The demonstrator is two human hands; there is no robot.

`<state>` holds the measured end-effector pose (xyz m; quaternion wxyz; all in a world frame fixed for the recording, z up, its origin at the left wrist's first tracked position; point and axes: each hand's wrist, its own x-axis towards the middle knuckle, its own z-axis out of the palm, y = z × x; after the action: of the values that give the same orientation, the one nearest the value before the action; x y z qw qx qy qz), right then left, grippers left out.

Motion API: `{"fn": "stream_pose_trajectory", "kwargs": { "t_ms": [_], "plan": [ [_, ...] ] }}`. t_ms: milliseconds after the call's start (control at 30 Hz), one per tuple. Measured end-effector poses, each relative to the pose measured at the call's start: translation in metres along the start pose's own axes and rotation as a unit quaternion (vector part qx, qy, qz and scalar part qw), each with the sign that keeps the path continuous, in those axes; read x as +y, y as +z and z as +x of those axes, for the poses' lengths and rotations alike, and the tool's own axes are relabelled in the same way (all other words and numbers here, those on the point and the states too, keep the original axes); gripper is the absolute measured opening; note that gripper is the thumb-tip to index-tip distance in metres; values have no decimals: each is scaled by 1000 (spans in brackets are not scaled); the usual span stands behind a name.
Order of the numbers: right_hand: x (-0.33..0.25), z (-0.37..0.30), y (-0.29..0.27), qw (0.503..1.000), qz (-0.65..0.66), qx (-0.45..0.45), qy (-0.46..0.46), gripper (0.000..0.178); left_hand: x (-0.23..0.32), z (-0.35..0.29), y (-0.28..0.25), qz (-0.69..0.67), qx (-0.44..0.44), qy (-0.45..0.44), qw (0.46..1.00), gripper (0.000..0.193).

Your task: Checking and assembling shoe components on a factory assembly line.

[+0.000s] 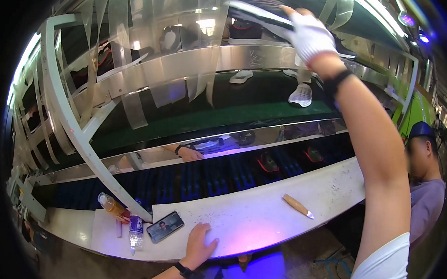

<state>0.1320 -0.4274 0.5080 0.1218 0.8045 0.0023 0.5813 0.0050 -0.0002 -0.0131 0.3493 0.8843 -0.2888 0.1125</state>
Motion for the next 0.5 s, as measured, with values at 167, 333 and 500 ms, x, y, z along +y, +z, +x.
{"fn": "stream_pose_trajectory", "kwargs": {
  "t_ms": [167, 333, 500],
  "plan": [
    [-74, 20, 98, 986, 81, 43, -142, 38, 8, 1, -1, 13, 0, -32, 999, 54],
    [-119, -2, 134, 994, -37, 57, -90, 47, 15, 1, -5, 42, 7, 2, 999, 47],
    [-139, 45, 98, 989, 144, -20, 29, 89, 22, 6, -7, 65, 1, 10, 998, 45]
  ]
}}
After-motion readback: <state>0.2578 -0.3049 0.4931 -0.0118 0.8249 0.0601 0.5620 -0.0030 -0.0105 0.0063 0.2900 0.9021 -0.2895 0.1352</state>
